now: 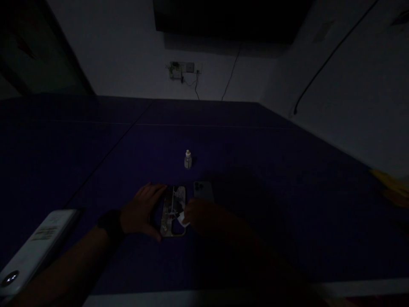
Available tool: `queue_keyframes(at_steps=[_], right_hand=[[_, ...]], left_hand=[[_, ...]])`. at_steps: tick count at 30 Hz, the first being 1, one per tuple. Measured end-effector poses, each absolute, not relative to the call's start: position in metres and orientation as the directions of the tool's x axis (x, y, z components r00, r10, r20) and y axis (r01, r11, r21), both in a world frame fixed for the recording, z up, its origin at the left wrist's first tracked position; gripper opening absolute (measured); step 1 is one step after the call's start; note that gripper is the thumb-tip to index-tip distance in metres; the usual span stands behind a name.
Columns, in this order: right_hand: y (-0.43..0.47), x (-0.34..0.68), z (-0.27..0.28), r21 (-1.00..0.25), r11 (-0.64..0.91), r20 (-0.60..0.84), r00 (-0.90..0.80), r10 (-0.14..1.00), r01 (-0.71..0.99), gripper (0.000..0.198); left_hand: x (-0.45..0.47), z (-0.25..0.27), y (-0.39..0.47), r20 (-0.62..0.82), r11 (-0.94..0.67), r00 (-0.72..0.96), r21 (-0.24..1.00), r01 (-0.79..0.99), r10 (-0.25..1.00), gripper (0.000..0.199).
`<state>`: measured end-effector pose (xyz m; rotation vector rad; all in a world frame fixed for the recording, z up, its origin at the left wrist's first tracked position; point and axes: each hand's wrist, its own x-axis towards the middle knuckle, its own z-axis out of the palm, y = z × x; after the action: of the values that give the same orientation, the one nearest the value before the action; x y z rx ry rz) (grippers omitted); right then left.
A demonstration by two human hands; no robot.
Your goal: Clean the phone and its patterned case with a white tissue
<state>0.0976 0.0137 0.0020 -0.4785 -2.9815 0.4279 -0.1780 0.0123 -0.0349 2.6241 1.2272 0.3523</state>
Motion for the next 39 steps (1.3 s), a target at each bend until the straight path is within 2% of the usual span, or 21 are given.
queue_keyframes(at_steps=[4,11,17,26,30,34,39], right_hand=[[0.01,0.1,0.007,-0.334,0.901,0.011,-0.954,0.299,0.278,0.027],[-0.004,0.097,0.016,-0.355,0.906,0.053,-0.962,0.266,0.231,0.026],[-0.022,0.072,0.005,-0.234,0.943,0.028,-0.968,0.251,0.238,0.018],[-0.011,0.085,-0.008,-0.161,0.968,-0.015,-0.981,0.192,0.192,0.018],[-0.012,0.077,-0.013,-0.204,0.955,0.029,-0.974,0.225,0.215,0.014],[-0.009,0.085,-0.012,-0.291,0.919,-0.011,-0.961,0.276,0.267,0.013],[-0.01,0.083,-0.01,-0.292,0.917,0.008,-0.958,0.287,0.272,0.014]], left_hand=[[-0.177,-0.035,0.012,0.105,-0.615,0.615,0.294,0.731,0.782,0.139],[-0.176,-0.033,0.013,0.085,-0.606,0.611,0.295,0.739,0.787,0.14],[-0.176,-0.032,0.013,0.102,-0.622,0.623,0.295,0.726,0.775,0.139],[-0.174,-0.03,0.012,0.087,-0.607,0.612,0.297,0.737,0.786,0.14],[-0.174,-0.031,0.012,0.088,-0.603,0.607,0.295,0.742,0.79,0.141],[-0.175,-0.032,0.013,0.084,-0.609,0.614,0.291,0.738,0.785,0.139],[-0.176,-0.034,0.013,0.086,-0.615,0.619,0.28,0.737,0.78,0.14]])
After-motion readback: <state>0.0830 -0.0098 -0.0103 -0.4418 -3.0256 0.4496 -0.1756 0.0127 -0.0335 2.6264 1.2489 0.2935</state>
